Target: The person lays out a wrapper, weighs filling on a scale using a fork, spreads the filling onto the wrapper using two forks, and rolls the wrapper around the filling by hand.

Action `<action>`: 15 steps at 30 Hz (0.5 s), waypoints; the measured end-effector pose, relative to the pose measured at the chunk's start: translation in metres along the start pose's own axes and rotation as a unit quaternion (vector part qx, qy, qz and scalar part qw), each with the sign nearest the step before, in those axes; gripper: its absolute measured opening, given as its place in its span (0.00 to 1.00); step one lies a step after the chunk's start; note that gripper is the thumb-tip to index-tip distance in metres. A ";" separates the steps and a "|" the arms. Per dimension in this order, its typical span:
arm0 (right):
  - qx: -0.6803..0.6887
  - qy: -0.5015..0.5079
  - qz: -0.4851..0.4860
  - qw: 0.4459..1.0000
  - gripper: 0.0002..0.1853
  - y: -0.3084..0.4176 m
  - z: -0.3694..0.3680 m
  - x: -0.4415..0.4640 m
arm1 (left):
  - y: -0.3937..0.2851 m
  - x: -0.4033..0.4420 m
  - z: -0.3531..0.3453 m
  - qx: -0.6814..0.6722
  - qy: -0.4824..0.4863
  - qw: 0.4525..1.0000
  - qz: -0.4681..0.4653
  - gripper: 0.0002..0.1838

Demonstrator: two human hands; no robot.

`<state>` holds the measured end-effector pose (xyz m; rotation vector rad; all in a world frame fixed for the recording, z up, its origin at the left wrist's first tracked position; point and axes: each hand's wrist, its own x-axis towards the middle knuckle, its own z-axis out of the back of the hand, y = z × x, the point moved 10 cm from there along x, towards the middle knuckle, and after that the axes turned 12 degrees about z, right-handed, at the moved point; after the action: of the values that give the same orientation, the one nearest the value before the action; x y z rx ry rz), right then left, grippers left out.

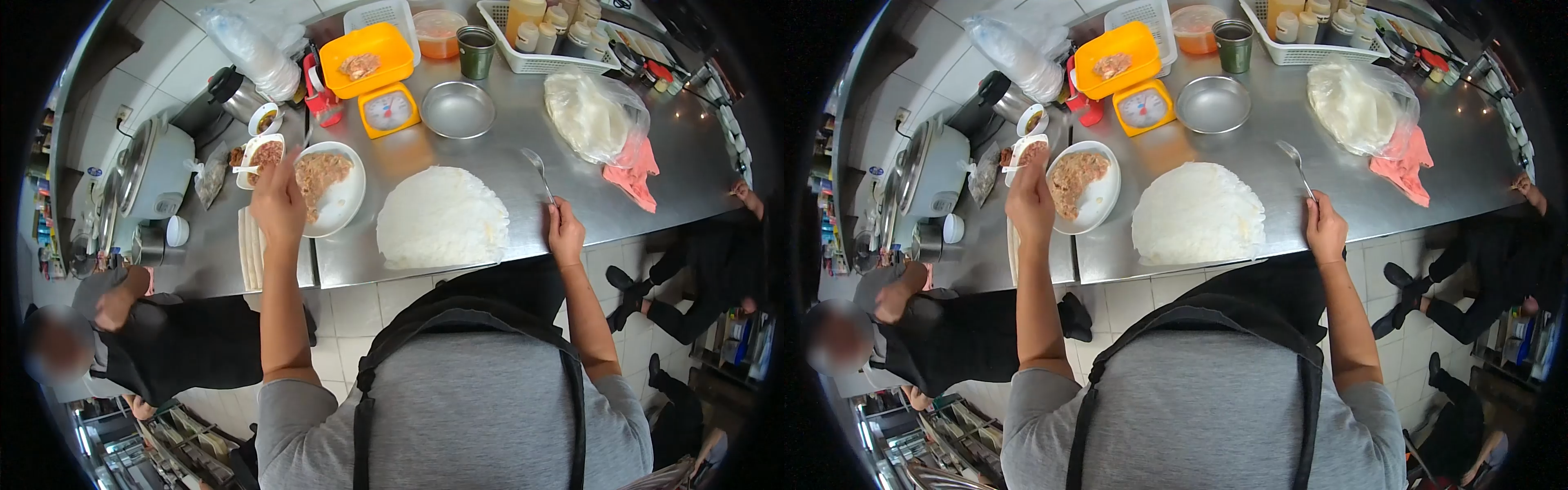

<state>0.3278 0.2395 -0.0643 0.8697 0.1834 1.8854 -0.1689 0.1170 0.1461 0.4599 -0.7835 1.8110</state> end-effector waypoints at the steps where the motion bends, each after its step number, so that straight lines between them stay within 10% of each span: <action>1: -0.005 -0.002 0.000 1.000 0.11 0.000 0.000 0.000 | 0.006 -0.014 0.004 0.002 -0.001 1.000 0.002 0.23; 15: -0.005 0.007 -0.005 1.000 0.11 -0.006 -0.003 -0.002 | 0.048 -0.085 -0.060 0.125 0.088 0.988 -0.006 0.25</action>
<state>0.3311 0.2416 -0.0699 0.8482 0.1862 1.8819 -0.1793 0.0909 0.0347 0.4577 -0.4336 1.9189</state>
